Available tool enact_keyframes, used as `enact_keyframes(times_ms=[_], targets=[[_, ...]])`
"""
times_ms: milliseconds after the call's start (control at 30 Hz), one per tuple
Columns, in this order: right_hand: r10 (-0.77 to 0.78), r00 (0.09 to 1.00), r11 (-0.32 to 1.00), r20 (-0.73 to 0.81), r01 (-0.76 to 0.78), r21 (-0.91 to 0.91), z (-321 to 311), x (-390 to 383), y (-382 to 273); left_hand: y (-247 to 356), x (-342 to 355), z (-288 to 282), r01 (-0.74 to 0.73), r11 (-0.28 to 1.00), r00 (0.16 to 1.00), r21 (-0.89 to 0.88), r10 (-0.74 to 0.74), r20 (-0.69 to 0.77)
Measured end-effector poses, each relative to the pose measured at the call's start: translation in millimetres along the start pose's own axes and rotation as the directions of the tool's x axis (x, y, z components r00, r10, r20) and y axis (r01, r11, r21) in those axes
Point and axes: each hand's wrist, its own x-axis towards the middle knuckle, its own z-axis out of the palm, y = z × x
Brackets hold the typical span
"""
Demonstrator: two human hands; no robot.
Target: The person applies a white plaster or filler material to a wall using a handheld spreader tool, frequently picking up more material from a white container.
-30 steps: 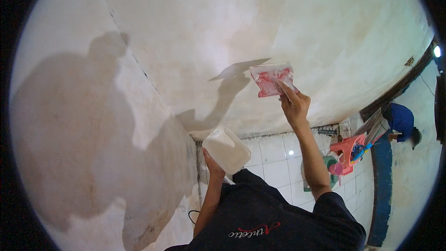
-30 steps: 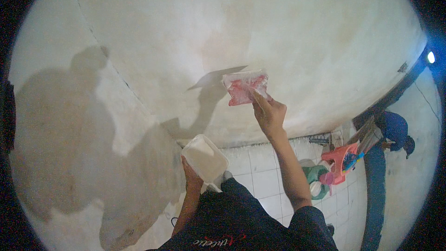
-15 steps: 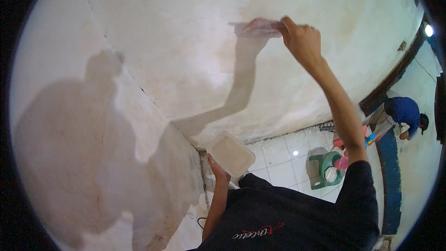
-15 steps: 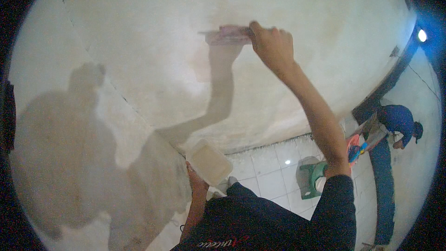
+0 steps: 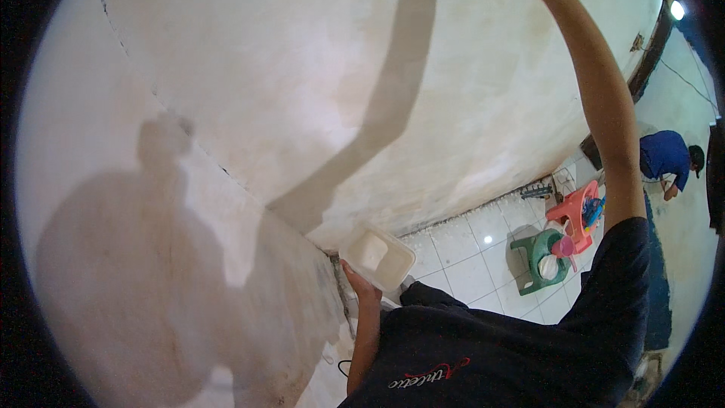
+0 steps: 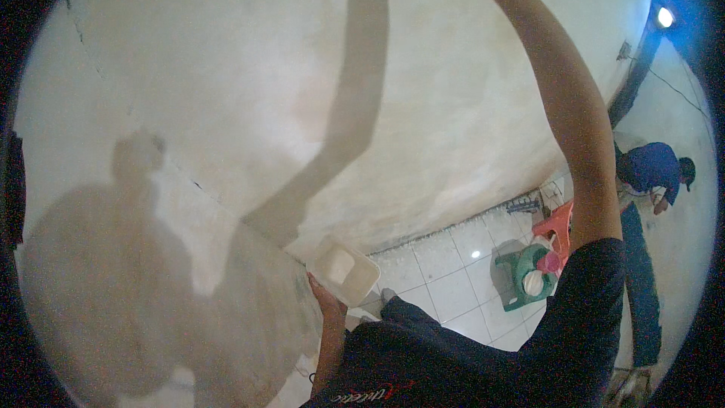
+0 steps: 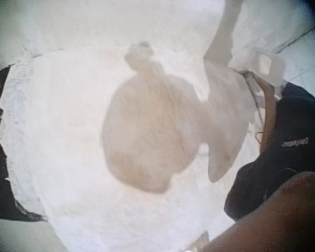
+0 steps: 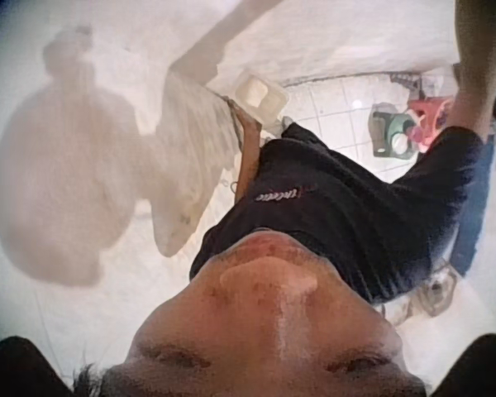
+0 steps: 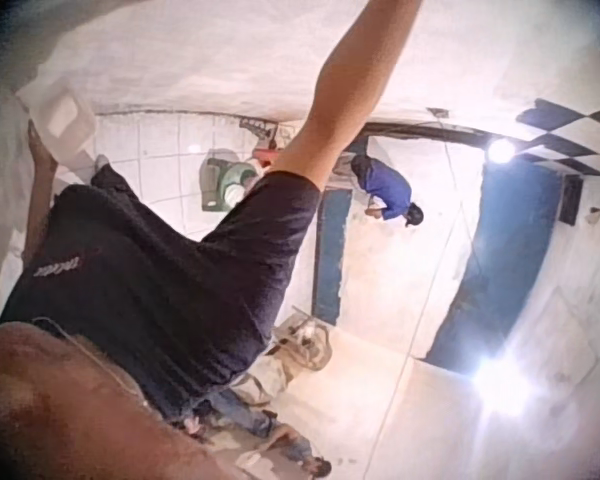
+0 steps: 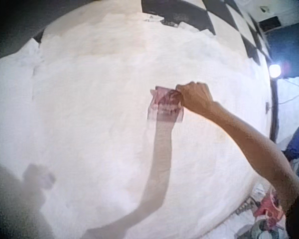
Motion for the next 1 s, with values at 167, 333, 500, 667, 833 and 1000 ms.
enact_keyframes(times_ms=[167, 333, 500, 667, 833, 1000], targets=[[-0.024, 0.981, 0.999, -0.191, 0.027, 0.017, -24.8, 17.2, 24.4, 1.6, 1.5, -5.0, 0.005, 1.0, 1.0, 0.0, -0.005, 0.008], [-0.116, 0.943, 0.934, -0.312, 0.21, 0.288, -44.7, -9.2, 44.7, 3.1, 0.6, -11.7, -0.102, 0.993, 0.987, 0.065, 0.093, 0.13], [-0.191, 0.954, 0.771, -0.23, 0.291, 0.566, -29.4, -126.6, -27.7, 15.3, -5.0, -25.3, 0.009, 0.993, 1.0, -0.117, -0.008, 0.008], [-0.411, 0.912, 0.673, 0.01, 0.295, 0.678, 17.9, -246.9, -141.9, 22.6, -11.1, -15.4, -0.048, 0.992, 0.998, -0.118, 0.053, 0.037], [-0.558, 0.828, 0.677, 0.053, 0.417, 0.607, 80.1, -288.3, -198.1, 31.7, -3.5, -28.5, -0.075, 0.987, 0.995, -0.145, 0.084, 0.059], [-0.492, 0.853, 0.716, -0.176, 0.511, 0.475, 102.7, -225.2, -175.9, 23.9, -10.3, -41.5, -0.079, 0.991, 0.996, -0.11, 0.075, -0.038]])
